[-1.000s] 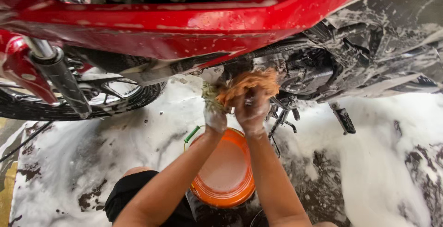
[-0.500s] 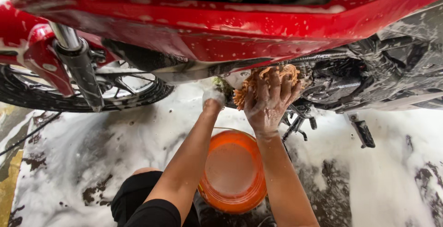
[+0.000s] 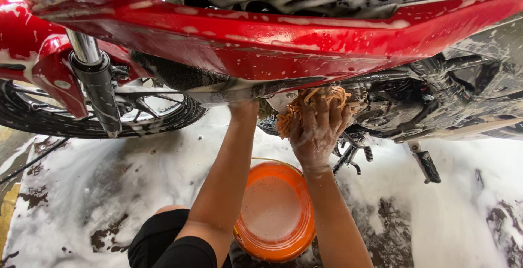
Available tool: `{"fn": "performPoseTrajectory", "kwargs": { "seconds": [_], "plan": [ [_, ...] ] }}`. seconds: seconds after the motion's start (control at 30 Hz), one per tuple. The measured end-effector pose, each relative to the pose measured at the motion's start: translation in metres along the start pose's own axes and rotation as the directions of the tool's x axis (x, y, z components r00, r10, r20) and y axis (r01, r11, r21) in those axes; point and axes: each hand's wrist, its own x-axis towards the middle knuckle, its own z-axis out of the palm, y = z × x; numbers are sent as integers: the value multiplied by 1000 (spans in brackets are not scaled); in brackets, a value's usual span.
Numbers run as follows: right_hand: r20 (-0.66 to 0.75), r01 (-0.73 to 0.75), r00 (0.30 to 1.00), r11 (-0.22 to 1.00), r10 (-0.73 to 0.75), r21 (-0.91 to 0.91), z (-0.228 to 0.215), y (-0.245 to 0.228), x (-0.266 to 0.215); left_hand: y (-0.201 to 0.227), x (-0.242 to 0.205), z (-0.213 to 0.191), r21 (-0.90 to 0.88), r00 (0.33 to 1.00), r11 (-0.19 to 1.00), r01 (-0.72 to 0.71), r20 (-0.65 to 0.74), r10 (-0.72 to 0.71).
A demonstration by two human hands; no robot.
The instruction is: The person washes a motorcycle by hand with sponges and soapy water. They scrub the engine components, front fairing, and front wheel, dipping the sponges into a bucket of soapy water between actions.
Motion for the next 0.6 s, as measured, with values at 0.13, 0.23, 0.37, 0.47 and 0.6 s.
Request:
{"fn": "performPoseTrajectory", "kwargs": {
  "seconds": [0.13,0.23,0.37,0.47,0.6],
  "plan": [
    [-31,28,999,999,-27,18,-3,-2,-6,-28,12,-43,78,992,990,118,-63,-114],
    [-18,56,998,998,-56,1,-7,-3,-2,-21,11,-48,153,941,966,207,-300,-154],
    [-2,60,998,998,-60,3,-4,3,-7,-29,32,-25,155,920,941,302,-305,-246],
    [-67,114,992,992,-110,55,1,7,-15,-10,61,-7,175,921,923,342,-257,-292],
    [-108,121,987,992,-117,26,12,5,-13,31,28,-5,171,845,895,411,-439,-305]
  ]
}}
